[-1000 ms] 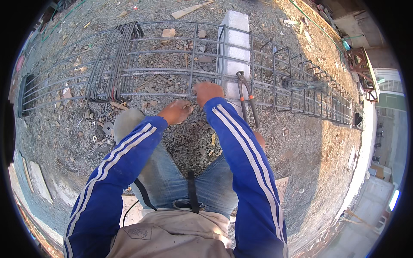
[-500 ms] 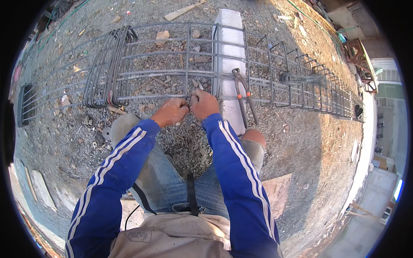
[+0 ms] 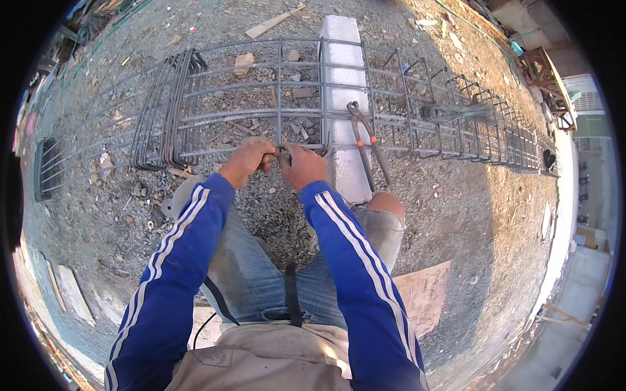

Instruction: The person assembles a rebar structure on the ground by positioning steel rods and securing them with thin wire using pliers.

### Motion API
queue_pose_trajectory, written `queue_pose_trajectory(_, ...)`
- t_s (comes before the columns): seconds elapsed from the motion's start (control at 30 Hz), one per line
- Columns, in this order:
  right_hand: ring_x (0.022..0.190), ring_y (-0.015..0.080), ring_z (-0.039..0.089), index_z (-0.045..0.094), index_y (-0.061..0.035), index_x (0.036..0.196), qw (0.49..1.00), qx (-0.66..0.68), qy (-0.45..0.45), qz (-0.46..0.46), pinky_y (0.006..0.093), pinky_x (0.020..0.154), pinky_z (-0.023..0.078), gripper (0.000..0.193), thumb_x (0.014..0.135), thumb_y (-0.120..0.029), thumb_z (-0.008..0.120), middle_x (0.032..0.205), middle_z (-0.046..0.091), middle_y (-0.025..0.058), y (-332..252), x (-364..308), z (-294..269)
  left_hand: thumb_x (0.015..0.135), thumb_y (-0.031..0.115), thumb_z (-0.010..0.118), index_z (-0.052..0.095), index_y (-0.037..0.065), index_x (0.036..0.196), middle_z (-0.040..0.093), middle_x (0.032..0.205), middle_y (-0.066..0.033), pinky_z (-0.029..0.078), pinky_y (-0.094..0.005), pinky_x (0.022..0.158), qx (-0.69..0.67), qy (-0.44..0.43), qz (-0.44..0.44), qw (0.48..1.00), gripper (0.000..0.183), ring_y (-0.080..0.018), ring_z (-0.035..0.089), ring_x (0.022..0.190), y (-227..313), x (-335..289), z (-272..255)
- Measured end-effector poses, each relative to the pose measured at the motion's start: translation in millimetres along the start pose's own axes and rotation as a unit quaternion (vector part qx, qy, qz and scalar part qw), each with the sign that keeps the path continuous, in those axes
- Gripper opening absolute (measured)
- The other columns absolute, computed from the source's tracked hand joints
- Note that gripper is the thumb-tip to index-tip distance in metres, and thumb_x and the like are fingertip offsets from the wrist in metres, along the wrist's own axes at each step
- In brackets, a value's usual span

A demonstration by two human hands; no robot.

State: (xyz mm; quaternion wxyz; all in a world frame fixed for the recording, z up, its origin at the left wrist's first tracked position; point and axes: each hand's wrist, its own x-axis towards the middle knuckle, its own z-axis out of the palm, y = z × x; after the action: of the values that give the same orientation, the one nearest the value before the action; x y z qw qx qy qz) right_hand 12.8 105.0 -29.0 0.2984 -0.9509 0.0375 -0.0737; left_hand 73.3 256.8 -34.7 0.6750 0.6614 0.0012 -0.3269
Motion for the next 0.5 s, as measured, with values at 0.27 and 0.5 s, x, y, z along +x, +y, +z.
queue_pose_trajectory(0.27,0.070,0.0326,0.066,0.067,-0.0133,0.093,0.995,0.000,0.071,0.068,0.0427,0.064,0.052,0.023,0.082,-0.034,0.067,0.078,0.068,0.0121,-5.1,-7.7,19.2,0.074,0.036,0.063,0.073,0.012,0.079,0.068,0.084,-0.0147,0.050,-0.0427,0.072,0.490,0.217,0.137,0.833,0.026,-0.0331,0.064,0.076,12.3,7.0,-0.6)
queue_pose_trajectory(0.5,0.074,0.0321,0.066,0.065,-0.0116,0.091,0.995,-0.006,0.062,0.077,0.0431,0.065,0.052,0.016,0.085,-0.026,0.062,0.082,0.068,0.0114,-16.1,-6.1,17.7,0.077,0.040,0.064,0.074,0.012,0.091,0.070,0.084,-0.0128,0.050,-0.0409,0.076,0.426,0.141,0.028,0.893,0.033,-0.0313,0.066,0.081,9.8,19.3,-7.0)
